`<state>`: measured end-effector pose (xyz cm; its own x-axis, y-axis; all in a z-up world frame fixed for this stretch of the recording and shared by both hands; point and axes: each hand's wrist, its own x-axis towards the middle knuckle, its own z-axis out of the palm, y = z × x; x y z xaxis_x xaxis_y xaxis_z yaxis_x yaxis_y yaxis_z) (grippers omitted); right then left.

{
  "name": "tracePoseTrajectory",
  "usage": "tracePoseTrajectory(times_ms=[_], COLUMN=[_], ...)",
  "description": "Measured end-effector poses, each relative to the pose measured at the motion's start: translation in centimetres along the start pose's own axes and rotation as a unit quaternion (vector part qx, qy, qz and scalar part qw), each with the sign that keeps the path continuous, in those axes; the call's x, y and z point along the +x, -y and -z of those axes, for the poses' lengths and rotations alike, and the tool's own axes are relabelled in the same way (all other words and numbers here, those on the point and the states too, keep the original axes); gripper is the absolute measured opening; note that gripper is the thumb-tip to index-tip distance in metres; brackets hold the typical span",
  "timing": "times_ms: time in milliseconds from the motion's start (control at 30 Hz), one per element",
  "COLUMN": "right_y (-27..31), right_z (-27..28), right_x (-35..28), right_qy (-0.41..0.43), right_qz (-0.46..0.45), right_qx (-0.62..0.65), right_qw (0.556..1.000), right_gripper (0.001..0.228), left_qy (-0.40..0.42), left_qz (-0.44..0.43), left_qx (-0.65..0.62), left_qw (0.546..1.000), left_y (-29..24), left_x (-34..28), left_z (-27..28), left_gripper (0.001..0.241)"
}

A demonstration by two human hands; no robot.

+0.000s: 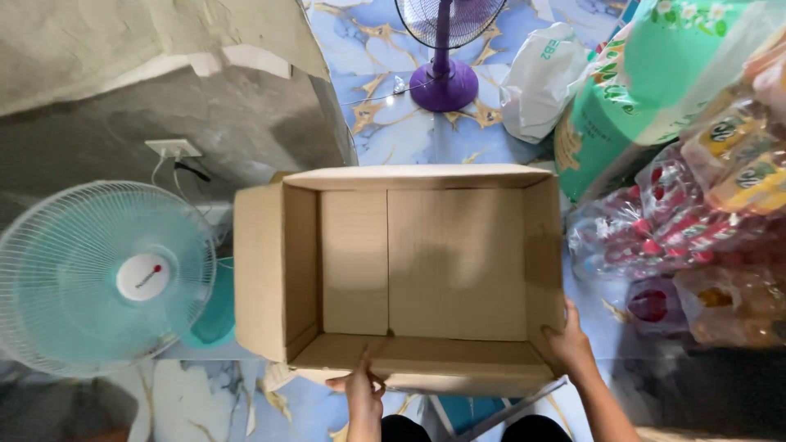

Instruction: Sorting cup noodles and unboxing water bottles in a storage area.

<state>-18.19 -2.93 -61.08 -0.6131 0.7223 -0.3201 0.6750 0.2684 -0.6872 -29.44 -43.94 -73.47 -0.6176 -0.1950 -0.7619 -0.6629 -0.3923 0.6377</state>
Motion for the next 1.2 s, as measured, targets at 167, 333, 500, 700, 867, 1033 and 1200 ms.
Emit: tracePoseTrajectory(times_ms=[167, 333, 500, 700, 867, 1033, 1200], right_y=[-10.9, -12.5, -9.5, -11.8, -14.5, -13.1, -13.7], right_z=[-2.1, -1.1, 2.7, 6.6, 7.7, 7.4, 7.6], right_x=[7.9, 10.0, 9.7, 13.4, 16.0, 16.1, 15.6], right_qy=[0.056, 0.089, 0.069, 0.023, -0.007, 0.003, 0.016], right_qz=[0.115, 0.063, 0.085, 0.261, -0.155, -0.107, -0.097], right_qx=[0.165, 0.195, 0.263, 0.091, 0.205, 0.273, 0.311], right_qw=[0.978, 0.975, 0.959, 0.961, 0.966, 0.956, 0.945], right_gripper=[0.069, 0.044, 0.041, 0.024, 0.020, 0.023, 0.021], left_qy=[-0.028, 0.125, 0.254, 0.360, 0.465, 0.093, 0.014], left_qz=[-0.034, -0.116, -0.254, -0.385, -0.483, -0.570, -0.499], left_qx=[-0.043, -0.039, 0.016, 0.082, 0.118, 0.346, 0.579], left_qw=[0.998, 0.985, 0.933, 0.846, 0.732, 0.739, 0.645], left_y=[-3.8, -3.2, -7.1, -7.1, -4.1, -0.2, -1.3], left_x=[-2.7, 0.8, -5.7, -3.9, -1.3, 3.5, 12.6], left_z=[-5.2, -5.8, -10.5, -16.5, -21.2, -21.8, -18.2], left_gripper=[0.120, 0.120, 0.103, 0.085, 0.085, 0.065, 0.064])
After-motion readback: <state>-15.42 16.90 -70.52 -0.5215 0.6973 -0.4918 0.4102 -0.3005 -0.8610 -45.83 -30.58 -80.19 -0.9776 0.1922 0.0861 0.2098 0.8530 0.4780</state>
